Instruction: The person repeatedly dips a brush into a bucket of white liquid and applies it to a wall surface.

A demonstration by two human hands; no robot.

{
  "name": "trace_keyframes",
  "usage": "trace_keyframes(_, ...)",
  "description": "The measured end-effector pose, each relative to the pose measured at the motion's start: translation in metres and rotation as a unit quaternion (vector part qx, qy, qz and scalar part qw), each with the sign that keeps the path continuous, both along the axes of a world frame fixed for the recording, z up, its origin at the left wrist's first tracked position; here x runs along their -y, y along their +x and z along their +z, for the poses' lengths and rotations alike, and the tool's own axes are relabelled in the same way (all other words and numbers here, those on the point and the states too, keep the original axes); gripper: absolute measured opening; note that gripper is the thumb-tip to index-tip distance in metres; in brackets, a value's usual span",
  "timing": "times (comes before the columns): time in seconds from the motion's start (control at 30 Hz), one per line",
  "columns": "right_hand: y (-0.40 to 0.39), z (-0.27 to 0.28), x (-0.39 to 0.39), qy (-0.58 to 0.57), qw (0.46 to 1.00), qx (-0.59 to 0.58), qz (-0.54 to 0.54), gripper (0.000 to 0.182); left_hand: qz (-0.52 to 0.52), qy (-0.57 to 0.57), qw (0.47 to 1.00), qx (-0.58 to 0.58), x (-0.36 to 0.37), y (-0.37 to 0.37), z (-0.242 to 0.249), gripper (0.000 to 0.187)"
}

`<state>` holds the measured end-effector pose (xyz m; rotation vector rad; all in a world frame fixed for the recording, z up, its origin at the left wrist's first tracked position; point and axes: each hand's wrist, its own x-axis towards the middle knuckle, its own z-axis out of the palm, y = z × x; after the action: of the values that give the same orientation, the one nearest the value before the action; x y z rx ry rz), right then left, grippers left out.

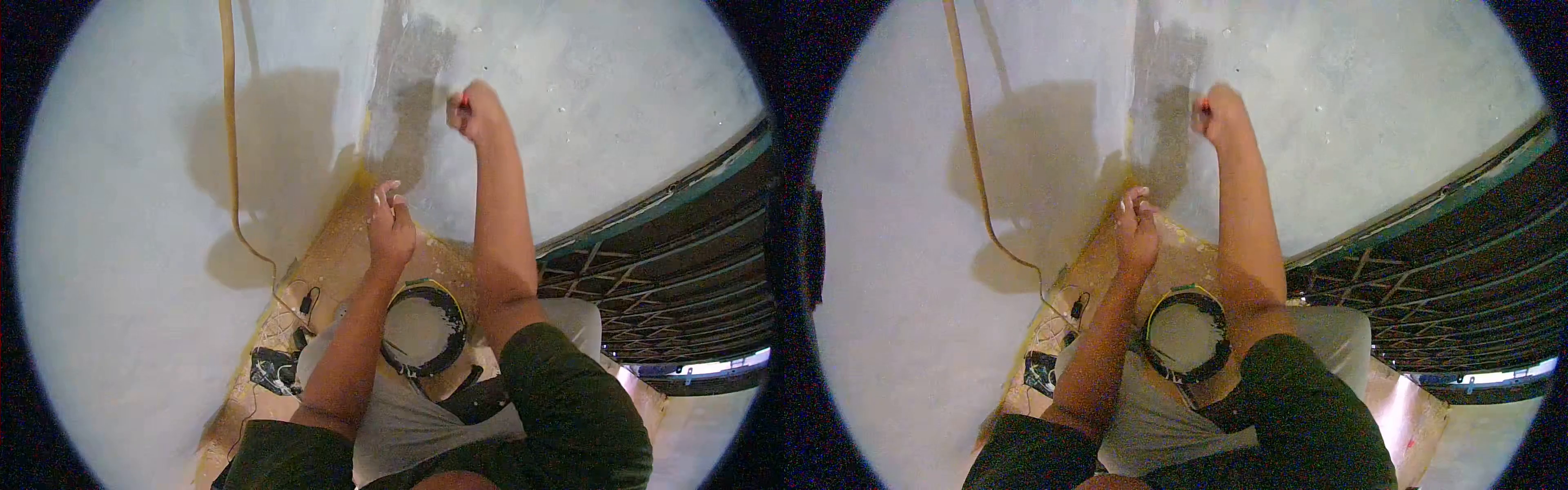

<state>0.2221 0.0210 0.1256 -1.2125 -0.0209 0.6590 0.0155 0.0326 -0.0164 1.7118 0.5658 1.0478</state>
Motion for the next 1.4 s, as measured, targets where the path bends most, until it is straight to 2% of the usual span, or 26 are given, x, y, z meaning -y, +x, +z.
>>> trace_keyframes(0.03,-0.004,0.015,0.0,0.049,0.992,0.109,0.04,0.009,-0.031,-0.045,0.998,-0.022,0.002,-0.004,0.007,0.025)
trace_keyframes(0.07,-0.026,0.04,-0.003,0.047,0.992,0.11,0.038,0.009,-0.063,-0.089,0.993,-0.044,0.004,-0.006,0.011,0.025)
trace_keyframes(0.13,-0.08,0.081,-0.014,-0.031,0.959,0.276,-0.057,0.013,-0.056,-0.083,0.995,-0.029,0.005,-0.001,0.009,0.026)
trace_keyframes(0.17,-0.07,0.073,-0.017,-0.032,0.959,0.277,-0.056,0.013,-0.045,-0.076,0.996,-0.015,0.004,0.0,0.007,0.026)
trace_keyframes(0.23,-0.033,0.033,-0.026,-0.182,0.821,0.513,-0.173,0.018,-0.038,-0.066,0.997,-0.009,0.003,0.001,0.007,0.026)
trace_keyframes(0.4,-0.027,-0.08,-0.012,-0.33,0.78,0.487,-0.211,0.02,-0.063,-0.122,0.99,-0.032,0.002,0.0,0.015,0.025)
trace_keyframes(0.47,-0.028,-0.141,-0.002,-0.373,0.794,0.461,-0.137,0.022,-0.061,-0.103,0.992,-0.04,0.002,0.0,0.014,0.025)
trace_keyframes(0.53,-0.031,-0.198,0.01,-0.392,0.863,0.32,-0.01,0.021,-0.053,-0.08,0.995,-0.024,0.001,0.005,-0.001,0.025)
trace_keyframes(0.57,-0.031,-0.214,0.015,-0.39,0.864,0.318,-0.009,0.021,-0.047,-0.057,0.997,-0.004,0.001,0.006,-0.006,0.025)
trace_keyframes(0.6,-0.028,-0.227,0.022,-0.49,0.711,0.478,0.162,0.02,-0.047,-0.055,0.997,-0.007,0.002,0.003,-0.003,0.025)
trace_keyframes(0.63,-0.025,-0.24,0.026,-0.545,0.495,0.597,0.318,0.019,-0.053,-0.067,0.996,0.0,0.003,0.001,0.0,0.025)
trace_keyframes(0.67,-0.015,-0.257,0.022,-0.543,0.497,0.598,0.317,0.019,-0.059,-0.079,0.995,0.008,0.002,-0.001,0.003,0.024)
trace_keyframes(0.7,0.001,-0.271,0.012,-0.396,0.784,0.422,0.224,0.017,-0.059,-0.077,0.995,0.007,0.001,-0.001,0.002,0.024)
trace_keyframes(0.73,0.015,-0.274,0.005,-0.192,0.959,0.185,0.098,0.015,-0.046,-0.049,0.998,-0.003,0.0,-0.001,0.0,0.024)
trace_keyframes(0.8,0.006,-0.137,0.002,-0.317,0.894,0.28,0.149,0.015,-0.035,-0.023,0.999,-0.011,0.002,-0.002,0.002,0.024)
trace_keyframes(0.83,0.039,-0.108,0.009,-0.069,0.988,0.04,0.13,0.024,-0.051,-0.05,0.997,-0.018,0.004,-0.006,0.009,0.024)
trace_keyframes(0.87,0.056,-0.063,-0.006,-0.02,0.991,-0.112,0.065,0.021,-0.067,-0.076,0.995,-0.024,0.005,-0.007,0.014,0.024)
trace_keyframes(0.9,-0.006,0.006,-0.004,-0.001,0.997,0.047,0.055,0.021,-0.068,-0.076,0.995,-0.023,0.005,-0.006,0.015,0.024)
trace_keyframes(0.93,-0.034,0.035,-0.009,-0.002,0.997,0.047,0.054,0.021,-0.059,-0.073,0.995,-0.025,0.006,-0.005,0.016,0.025)
trace_keyframes(1.0,-0.064,0.06,-0.019,-0.035,0.969,0.245,-0.004,0.024,-0.051,-0.071,0.996,-0.026,0.006,-0.004,0.019,0.025)
trace_keyframes(1.07,-0.073,0.05,-0.024,-0.076,0.947,0.312,-0.026,0.026,-0.055,-0.092,0.992,-0.064,0.004,-0.005,0.023,0.025)
trace_keyframes(1.13,-0.061,0.02,-0.031,-0.115,0.92,0.373,-0.046,0.029,-0.044,-0.078,0.996,-0.027,0.001,0.002,0.011,0.025)
trace_keyframes(1.2,-0.022,-0.056,-0.039,-0.245,0.823,0.508,-0.063,0.032,-0.034,-0.062,0.997,0.005,0.002,0.001,0.011,0.025)
trace_keyframes(1.27,-0.026,-0.121,-0.044,-0.319,0.68,0.62,-0.225,0.034,-0.063,-0.124,0.989,-0.057,0.003,-0.006,0.027,0.025)
trace_keyframes(1.33,-0.036,-0.168,-0.035,-0.355,0.781,0.502,-0.111,0.027,-0.05,-0.08,0.995,-0.036,-0.001,-0.001,0.009,0.025)
trace_keyframes(1.4,-0.051,-0.204,-0.023,-0.392,0.813,0.431,0.011,0.023,-0.041,-0.037,0.998,-0.014,-0.001,0.002,-0.003,0.026)
